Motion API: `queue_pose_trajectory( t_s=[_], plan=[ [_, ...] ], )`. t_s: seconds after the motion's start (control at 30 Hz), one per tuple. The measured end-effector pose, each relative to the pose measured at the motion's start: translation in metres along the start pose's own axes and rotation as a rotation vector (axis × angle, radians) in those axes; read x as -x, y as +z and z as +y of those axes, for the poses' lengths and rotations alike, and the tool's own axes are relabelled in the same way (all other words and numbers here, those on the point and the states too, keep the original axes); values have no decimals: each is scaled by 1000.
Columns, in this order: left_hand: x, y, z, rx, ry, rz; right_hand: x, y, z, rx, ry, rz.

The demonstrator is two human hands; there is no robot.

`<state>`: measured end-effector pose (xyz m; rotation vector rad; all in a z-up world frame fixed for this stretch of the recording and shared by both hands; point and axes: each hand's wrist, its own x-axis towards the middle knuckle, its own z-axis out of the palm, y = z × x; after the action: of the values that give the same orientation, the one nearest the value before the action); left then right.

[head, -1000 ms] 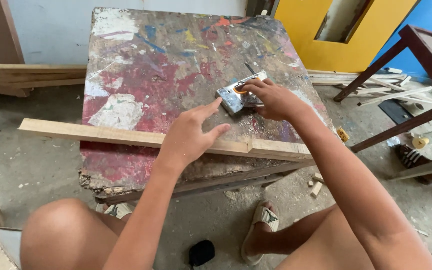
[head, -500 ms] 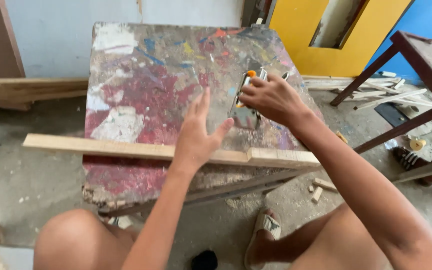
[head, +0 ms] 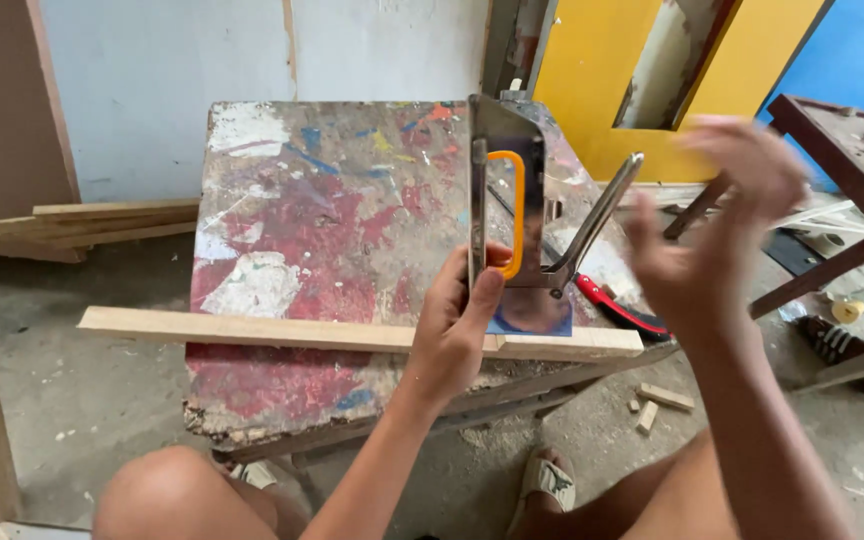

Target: Sawing wooden blocks and assembling them onto a wooden strip using a staple gun

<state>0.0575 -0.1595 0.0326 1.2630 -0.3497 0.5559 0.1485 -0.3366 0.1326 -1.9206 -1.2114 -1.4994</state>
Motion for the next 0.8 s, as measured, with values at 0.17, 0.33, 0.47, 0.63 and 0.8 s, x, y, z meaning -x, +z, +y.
queue_pose_trajectory(
  t_s=[0.17,0.33,0.47,0.63,0.8],
  plan=[
    [14,6,33,-64,-161,-130,71,-57,-21,-80,451,-28],
    [17,19,74,-346,-395,-341,109,-101,-24,192,-23,-234],
    [34,41,81,-881,-440,-783,160,-127,-68,144,-224,-683],
    [57,67,53,-879,-619,-1007,227,-134,-114,-53,66,-689],
    [60,71,32,-851,-574,-1128,234,-145,-109,-265,322,-818]
  ],
)
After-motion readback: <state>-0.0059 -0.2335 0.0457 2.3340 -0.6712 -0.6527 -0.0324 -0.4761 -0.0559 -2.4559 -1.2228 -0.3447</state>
